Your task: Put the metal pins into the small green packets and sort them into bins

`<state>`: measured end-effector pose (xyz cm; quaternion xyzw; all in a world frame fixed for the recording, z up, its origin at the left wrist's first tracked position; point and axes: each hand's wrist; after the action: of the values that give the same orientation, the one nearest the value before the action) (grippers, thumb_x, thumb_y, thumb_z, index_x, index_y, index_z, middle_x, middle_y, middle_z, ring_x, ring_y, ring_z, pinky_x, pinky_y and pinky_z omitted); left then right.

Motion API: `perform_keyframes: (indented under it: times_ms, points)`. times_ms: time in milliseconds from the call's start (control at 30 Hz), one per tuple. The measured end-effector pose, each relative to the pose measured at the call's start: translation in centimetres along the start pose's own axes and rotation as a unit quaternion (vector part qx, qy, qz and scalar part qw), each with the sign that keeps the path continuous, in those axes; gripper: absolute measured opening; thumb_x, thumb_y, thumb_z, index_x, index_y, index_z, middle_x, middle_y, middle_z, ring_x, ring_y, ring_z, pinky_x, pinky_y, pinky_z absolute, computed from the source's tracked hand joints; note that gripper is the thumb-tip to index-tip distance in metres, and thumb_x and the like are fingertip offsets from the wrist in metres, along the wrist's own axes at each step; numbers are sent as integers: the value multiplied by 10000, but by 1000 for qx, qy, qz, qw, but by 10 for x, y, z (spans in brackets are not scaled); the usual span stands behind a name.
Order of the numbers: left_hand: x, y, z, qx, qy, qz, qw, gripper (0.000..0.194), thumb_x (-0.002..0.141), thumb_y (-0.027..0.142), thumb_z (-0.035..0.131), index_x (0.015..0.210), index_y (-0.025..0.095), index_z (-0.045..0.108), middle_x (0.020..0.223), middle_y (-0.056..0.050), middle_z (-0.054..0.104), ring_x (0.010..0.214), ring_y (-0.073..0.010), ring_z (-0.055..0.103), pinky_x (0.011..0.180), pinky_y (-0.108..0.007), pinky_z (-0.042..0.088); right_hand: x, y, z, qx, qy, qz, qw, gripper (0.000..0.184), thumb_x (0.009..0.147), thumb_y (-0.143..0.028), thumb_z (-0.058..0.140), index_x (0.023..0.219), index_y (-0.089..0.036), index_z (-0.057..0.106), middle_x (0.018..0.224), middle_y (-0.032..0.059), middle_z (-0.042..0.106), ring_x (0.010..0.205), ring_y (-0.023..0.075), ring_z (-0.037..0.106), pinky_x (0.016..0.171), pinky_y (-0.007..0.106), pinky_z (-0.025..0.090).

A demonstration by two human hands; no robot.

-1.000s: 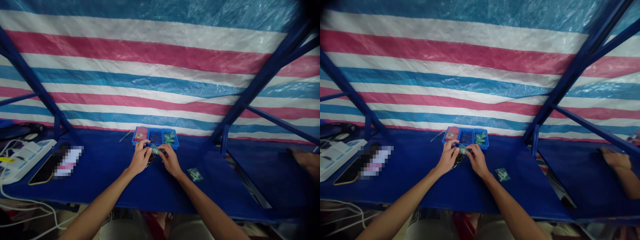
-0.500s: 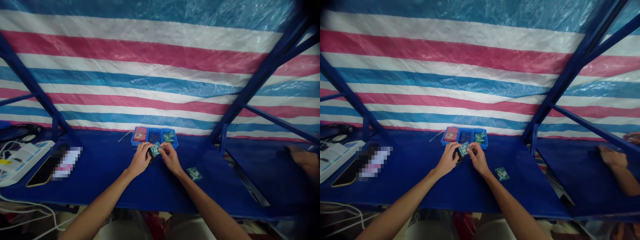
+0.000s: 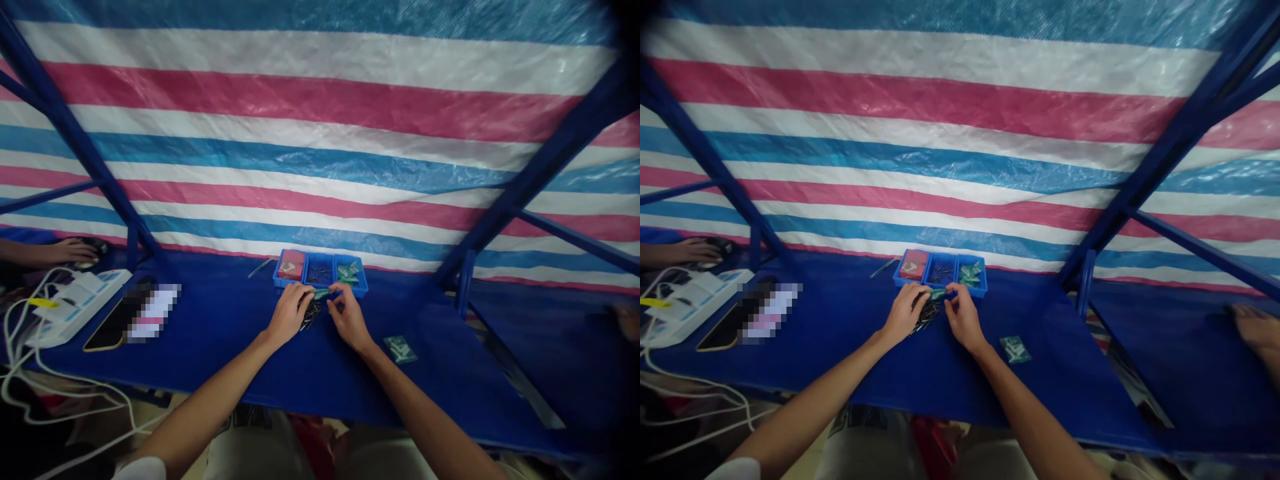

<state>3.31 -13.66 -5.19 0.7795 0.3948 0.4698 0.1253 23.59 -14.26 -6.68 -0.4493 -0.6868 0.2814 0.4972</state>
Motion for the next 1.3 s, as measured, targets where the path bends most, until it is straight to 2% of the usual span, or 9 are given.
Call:
perform_keyframes:
  times_ms: [133, 267, 433, 600, 700, 900, 1033, 1167, 1300]
  points:
    - [-2, -5, 3, -24, 12, -35, 999, 332, 1104, 376, 515, 1411, 258, 560, 1066, -52, 675, 971, -216, 647, 961, -380, 536, 0, 1, 2, -22, 5, -6, 1000, 331, 979, -285, 601, 1306, -256, 558, 1062, 47, 667, 768, 189, 636, 657, 305, 523]
    - [-4, -8, 5, -31, 26, -48, 998, 263, 1103, 378, 508, 1310, 234, 583, 1077, -60, 672, 982, -212, 661, 948, -362, 535, 1, -1, 1, -25, 12, -17, 999, 356, 977, -269, 607, 1330, -252, 563, 1157, 66, 653, 778, 184, 630, 677, 312, 525]
    - [-5, -6, 4, -36, 15, -48, 998, 258, 1118, 365, 469, 1320, 231, 557, 1114, -71, 679, 1077, -226, 665, 992, -378, 517, 2, -5, -2, -39, -19, -38, 998, 200, 992, -260, 601, 1183, -257, 662, 1104, 55, 638, 782, 182, 625, 693, 311, 523]
    - [-1, 3, -2, -25, -7, -23, 999, 258, 1139, 335, 399, 1214, 247, 629, 1134, -72, 687, 1093, -229, 640, 1002, -390, 501, 3, -6, -4, -11, 6, -19, 1000, 179, 1024, -376, 615, 1143, -258, 679, 1024, 59, 620, 801, 204, 617, 639, 306, 529]
    - [0, 6, -4, -23, -26, -2, 999, 229, 1115, 364, 475, 1225, 248, 639, 1148, -81, 671, 1110, -239, 630, 1019, -403, 505, 4, -5, -5, 30, 22, 5, 999, 250, 1031, -477, 605, 1106, -251, 682, 1079, 86, 616, 766, 204, 618, 531, 295, 511]
    - [-1, 2, -1, 0, -31, 6, 999, 231, 1089, 335, 532, 1286, 265, 629, 1199, -92, 636, 1160, -256, 621, 1041, -427, 512, 2, -5, -2, 102, -1, 68, 992, 326, 1023, -574, 586, 1073, -258, 649, 676, -27, 548, 525, 161, 533, 447, 263, 459]
    - [0, 4, -3, -13, -52, 17, 998, 384, 1042, 212, 542, 1421, 278, 546, 1218, -87, 646, 1124, -246, 636, 1018, -417, 533, 4, -7, -1, 136, 19, 78, 987, 372, 972, -592, 654, 1149, -272, 585, 700, -55, 558, 496, 138, 521, 404, 232, 435]
    - [0, 6, -4, -16, -60, 41, 997, 386, 991, 172, 596, 1364, 272, 599, 1272, -95, 641, 1219, -262, 606, 1056, -422, 513, 8, -10, -4, 171, 29, 86, 981, 362, 958, -588, 682, 1053, -268, 541, 628, -89, 514, 439, 115, 468, 386, 209, 392]
    - [1, 3, -3, 8, -43, 22, 999, 150, 1072, 305, 560, 1124, 245, 688, 1018, -59, 689, 1006, -241, 625, 934, -397, 522, 9, -12, -5, 167, 15, 92, 982, 424, 1019, -643, 536, 959, -229, 608, 702, -25, 595, 474, 120, 487, 396, 225, 411]
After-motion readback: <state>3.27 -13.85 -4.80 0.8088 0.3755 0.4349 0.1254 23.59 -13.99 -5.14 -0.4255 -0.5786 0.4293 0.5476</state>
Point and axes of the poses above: each hand's wrist, its own x-axis towards the middle knuckle, its own z-axis out of the palm, y = z × x
